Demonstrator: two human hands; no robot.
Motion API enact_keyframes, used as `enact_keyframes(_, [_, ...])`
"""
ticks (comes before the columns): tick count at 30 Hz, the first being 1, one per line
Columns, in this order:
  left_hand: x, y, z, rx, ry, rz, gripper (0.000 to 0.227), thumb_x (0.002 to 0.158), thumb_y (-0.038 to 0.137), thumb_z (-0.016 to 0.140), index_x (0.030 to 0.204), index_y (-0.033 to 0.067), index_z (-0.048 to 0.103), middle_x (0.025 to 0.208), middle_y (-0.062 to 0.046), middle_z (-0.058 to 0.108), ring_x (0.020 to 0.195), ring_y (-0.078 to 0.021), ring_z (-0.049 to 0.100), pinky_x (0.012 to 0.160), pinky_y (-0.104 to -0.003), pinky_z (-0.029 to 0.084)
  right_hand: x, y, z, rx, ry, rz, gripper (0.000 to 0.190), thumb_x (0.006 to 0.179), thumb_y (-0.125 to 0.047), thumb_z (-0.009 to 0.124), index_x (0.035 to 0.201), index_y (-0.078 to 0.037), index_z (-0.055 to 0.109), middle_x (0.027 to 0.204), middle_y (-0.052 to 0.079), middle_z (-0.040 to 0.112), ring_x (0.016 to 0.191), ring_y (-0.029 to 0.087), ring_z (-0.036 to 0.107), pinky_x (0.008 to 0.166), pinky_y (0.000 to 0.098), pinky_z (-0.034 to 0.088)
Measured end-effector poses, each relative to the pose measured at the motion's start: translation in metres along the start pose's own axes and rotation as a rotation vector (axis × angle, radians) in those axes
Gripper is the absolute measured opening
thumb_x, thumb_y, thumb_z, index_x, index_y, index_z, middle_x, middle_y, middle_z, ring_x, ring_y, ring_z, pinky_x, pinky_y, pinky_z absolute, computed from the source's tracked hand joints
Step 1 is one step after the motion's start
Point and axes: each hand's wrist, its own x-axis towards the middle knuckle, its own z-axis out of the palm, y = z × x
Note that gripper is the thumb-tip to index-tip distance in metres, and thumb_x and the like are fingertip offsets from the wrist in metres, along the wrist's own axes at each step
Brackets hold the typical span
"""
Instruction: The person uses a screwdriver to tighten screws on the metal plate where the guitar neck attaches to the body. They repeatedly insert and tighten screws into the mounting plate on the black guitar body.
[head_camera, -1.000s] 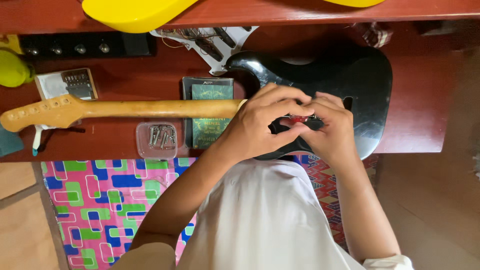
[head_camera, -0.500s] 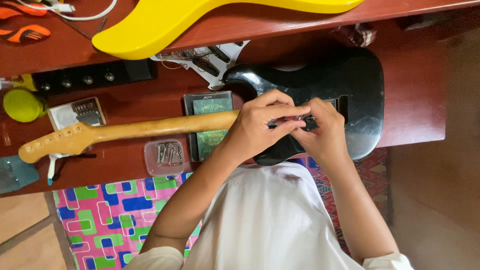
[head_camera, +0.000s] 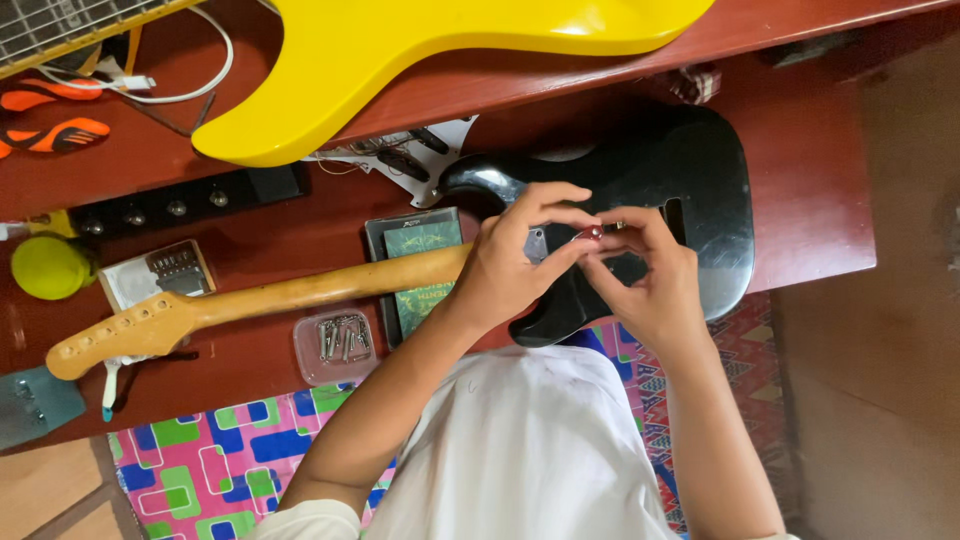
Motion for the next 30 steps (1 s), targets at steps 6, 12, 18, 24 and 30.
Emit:
enact_keyframes(6, [-0.003, 0.003, -0.009, -0.084, -0.072, -0.150, 0.036, 0.094, 0.016, 0.072, 0.125, 0.0138, 0.055, 0.104, -0.003, 0.079, 0.106, -0.0145, 0.072, 0.100, -0.032, 0.052, 0.015, -0.006, -0.022, -0.257, -0.162, -0.352, 0.046, 0.086, 0.006, 0.078, 0.129, -0.004, 0.068, 0.090, 0.012, 0.072, 0.071, 0.029, 0.073, 0.070, 0.0395, 0.058])
enact_keyframes(12, [-0.017, -0.003, 0.003, -0.128, -0.033, -0.223, 0.031, 0.084, 0.000, 0.066, 0.113, 0.0090, 0.067, 0.099, -0.008, 0.078, 0.103, -0.0186, 0.071, 0.100, -0.035, 0.052, 0.053, -0.007, -0.041, -0.557, -0.405, -0.666, 0.015, 0.091, -0.024, 0.082, 0.093, -0.012, 0.072, 0.073, 0.002, 0.065, 0.060, 0.018, 0.068, 0.058, 0.0281, 0.053])
enact_keyframes(18, [-0.033, -0.022, 0.027, -0.102, 0.123, -0.281, 0.033, 0.076, -0.001, 0.067, 0.108, 0.0075, 0.070, 0.089, -0.005, 0.074, 0.094, -0.0148, 0.069, 0.096, -0.038, 0.053, 0.073, 0.004, -0.038, -0.692, -0.505, -0.838, 0.036, 0.101, -0.044, 0.067, 0.080, -0.015, 0.065, 0.066, 0.000, 0.062, 0.059, 0.017, 0.066, 0.054, 0.0256, 0.050])
enact_keyframes(24, [-0.033, -0.028, 0.044, 0.029, 0.278, -0.167, 0.014, 0.087, 0.004, 0.076, 0.100, 0.0085, 0.076, 0.098, -0.008, 0.076, 0.097, -0.0236, 0.073, 0.089, -0.036, 0.056, 0.084, -0.010, -0.050, -0.747, -0.581, -0.872, 0.026, 0.096, -0.044, 0.070, 0.093, -0.019, 0.064, 0.076, -0.003, 0.058, 0.063, 0.014, 0.065, 0.054, 0.0254, 0.051])
enact_keyframes(30, [-0.033, -0.023, 0.041, 0.022, 0.215, -0.169, 0.021, 0.089, 0.009, 0.077, 0.110, 0.0095, 0.076, 0.104, -0.006, 0.075, 0.103, -0.0219, 0.073, 0.093, -0.036, 0.055, 0.091, -0.018, -0.052, -0.695, -0.732, -0.780, 0.018, 0.092, -0.031, 0.076, 0.087, -0.015, 0.069, 0.073, -0.001, 0.064, 0.068, 0.018, 0.069, 0.056, 0.0262, 0.053])
